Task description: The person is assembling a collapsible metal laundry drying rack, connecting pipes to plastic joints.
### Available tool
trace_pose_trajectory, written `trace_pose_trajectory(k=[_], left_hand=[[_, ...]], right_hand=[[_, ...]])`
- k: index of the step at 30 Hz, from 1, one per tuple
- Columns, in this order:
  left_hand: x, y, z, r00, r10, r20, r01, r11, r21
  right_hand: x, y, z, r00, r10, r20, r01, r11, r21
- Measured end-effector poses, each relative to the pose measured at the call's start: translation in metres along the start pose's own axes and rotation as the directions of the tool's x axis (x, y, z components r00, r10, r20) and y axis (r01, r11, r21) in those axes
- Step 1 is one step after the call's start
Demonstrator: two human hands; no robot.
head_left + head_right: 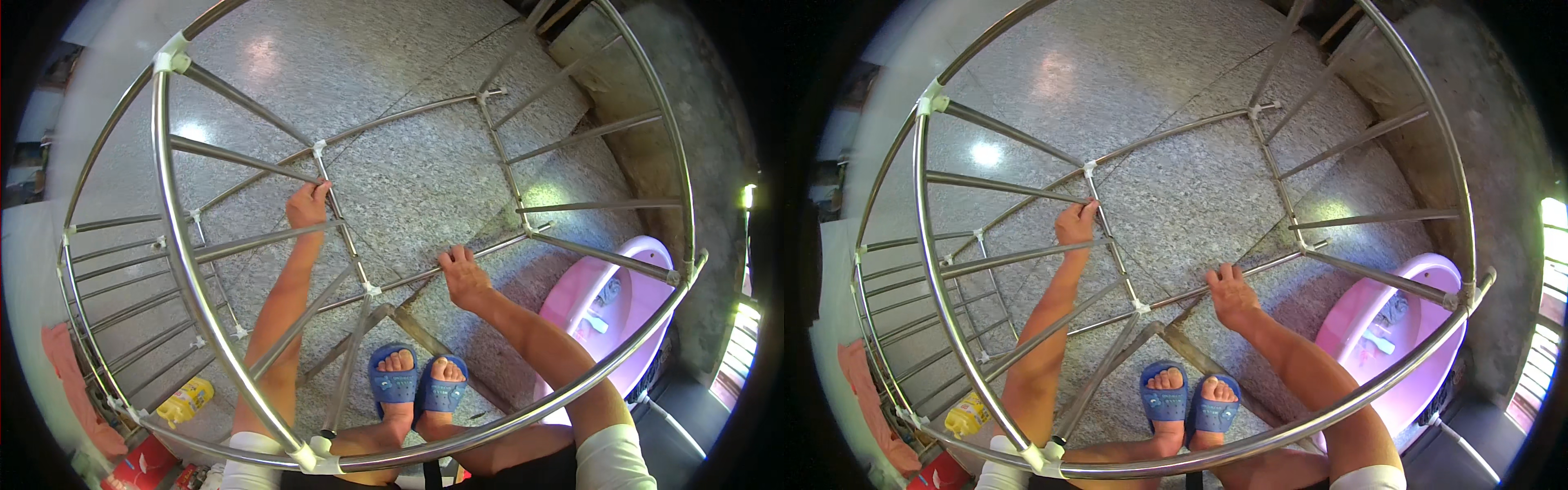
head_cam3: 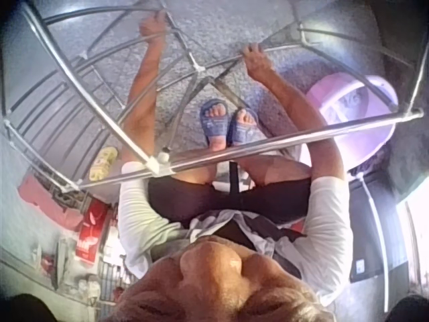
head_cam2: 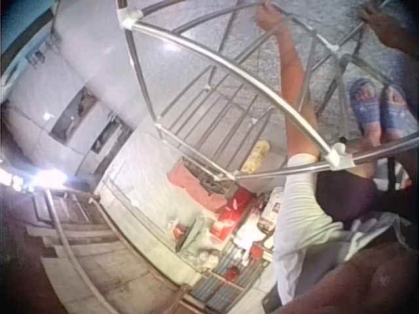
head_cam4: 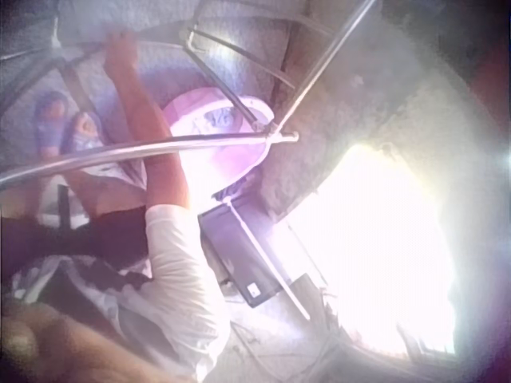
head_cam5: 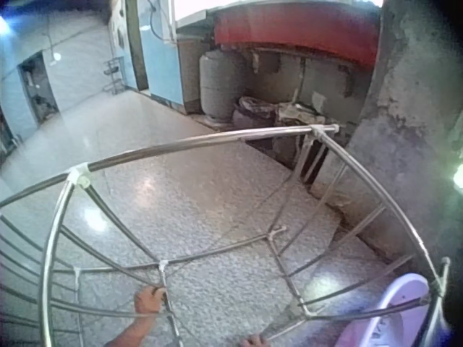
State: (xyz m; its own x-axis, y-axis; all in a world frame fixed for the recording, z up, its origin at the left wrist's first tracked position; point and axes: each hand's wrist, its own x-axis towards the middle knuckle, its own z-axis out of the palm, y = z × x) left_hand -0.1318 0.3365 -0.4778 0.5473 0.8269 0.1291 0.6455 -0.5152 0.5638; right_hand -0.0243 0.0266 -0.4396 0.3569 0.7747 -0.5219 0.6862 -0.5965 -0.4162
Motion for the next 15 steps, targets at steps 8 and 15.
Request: trace_pose_trajectory(k=[8, 15], left_hand=[[0.005, -0.021, 0.005, 0.989, -0.119, 0.086, 0.139, 0.947, -0.289], [0.01, -0.025, 0.005, 0.956, -0.225, 0.186, 0.29, 0.801, -0.524]], right_hand=[[0.008, -0.007, 0.008, 1.0, -0.022, 0.022, 0.023, 0.999, -0.047], [0.014, -0.007, 0.002, 0.997, -0.077, -0.013, 0.076, 0.995, -0.064]])
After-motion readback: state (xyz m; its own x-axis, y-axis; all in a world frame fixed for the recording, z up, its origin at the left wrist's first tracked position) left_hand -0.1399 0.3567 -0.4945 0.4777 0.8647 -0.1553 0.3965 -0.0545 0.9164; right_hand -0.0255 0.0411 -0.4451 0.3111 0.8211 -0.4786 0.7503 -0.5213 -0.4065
